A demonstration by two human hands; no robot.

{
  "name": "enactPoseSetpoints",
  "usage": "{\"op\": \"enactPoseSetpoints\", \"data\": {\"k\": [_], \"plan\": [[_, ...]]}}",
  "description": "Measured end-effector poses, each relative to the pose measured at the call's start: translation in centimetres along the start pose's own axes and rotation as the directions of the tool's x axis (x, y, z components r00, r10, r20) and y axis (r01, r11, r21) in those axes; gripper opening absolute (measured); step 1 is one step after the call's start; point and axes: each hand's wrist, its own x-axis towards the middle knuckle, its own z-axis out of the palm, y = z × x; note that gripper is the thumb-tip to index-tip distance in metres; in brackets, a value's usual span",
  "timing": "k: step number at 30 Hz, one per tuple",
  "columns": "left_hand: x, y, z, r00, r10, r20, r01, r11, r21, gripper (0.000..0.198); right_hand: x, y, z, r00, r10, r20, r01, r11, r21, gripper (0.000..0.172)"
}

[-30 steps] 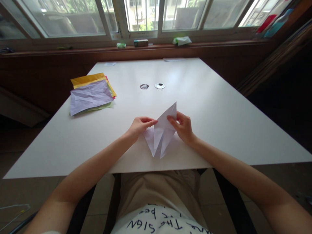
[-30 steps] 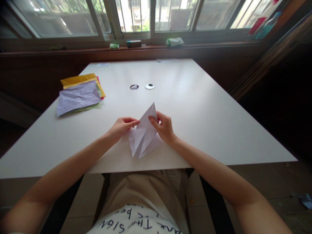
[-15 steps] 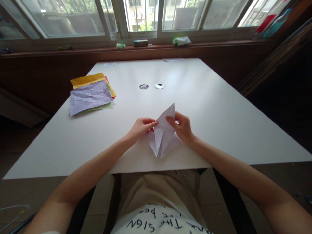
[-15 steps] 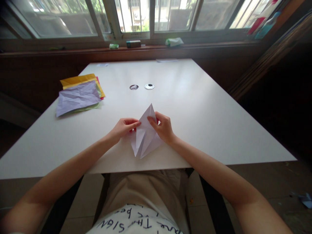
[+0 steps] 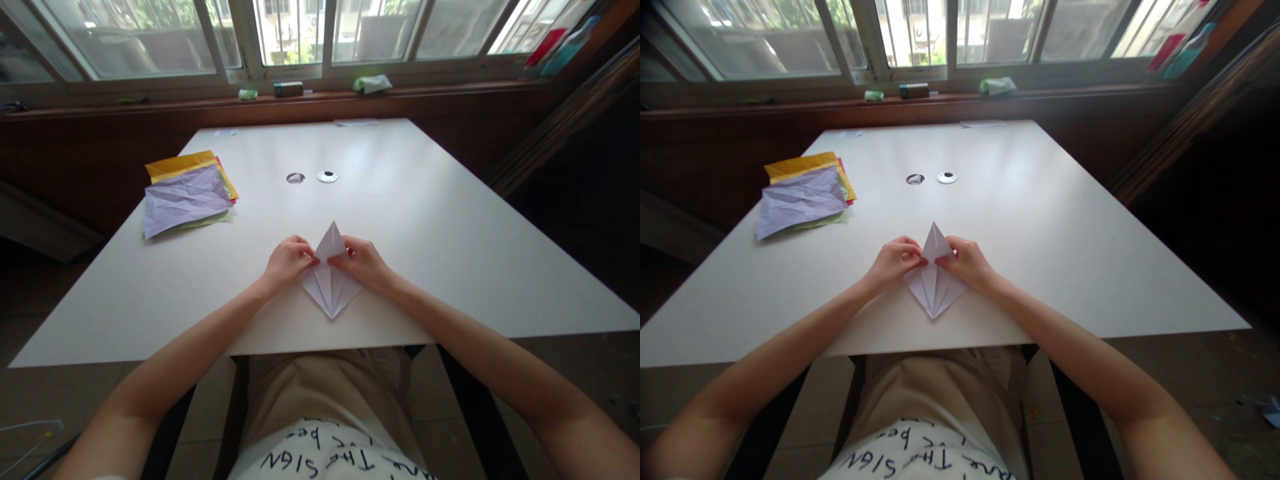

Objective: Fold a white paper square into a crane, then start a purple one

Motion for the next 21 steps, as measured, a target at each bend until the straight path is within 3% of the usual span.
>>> {"op": "enactPoseSetpoints", "data": {"k": [6,9,12,17,21], "plan": [[-0.1,0.0,0.4,0.994,0.069,0.090,-0.069,0.998,0.002,0.012,0.0,0.1,-0.2,0.998,0.042,0.054,-0.040,0.998,-0.041,0.012],[-0.1,0.1,0.5,0.994,0.073,0.085,-0.078,0.995,0.056,0.009,0.0,-0.1,-0.1,0.997,0.051,0.065,-0.047,0.997,-0.061,0.014],[-0.1,0.2,0.6,0.995,0.078,0.067,-0.083,0.994,0.068,0.008,0.1,0.1,0.2,0.998,0.058,0.004,-0.057,0.994,-0.098,0.024],[-0.3,-0.1,1.0,0.995,0.087,-0.040,-0.083,0.992,0.090,0.027,0.1,1.0,0.6,0.992,-0.021,-0.126,-0.001,0.986,-0.168,0.052],[-0.4,-0.4,1.1,0.979,0.199,-0.039,-0.186,0.957,0.224,0.010,0.1,1.5,0.7,0.986,-0.099,-0.137,0.060,0.963,-0.264,0.045]]}}
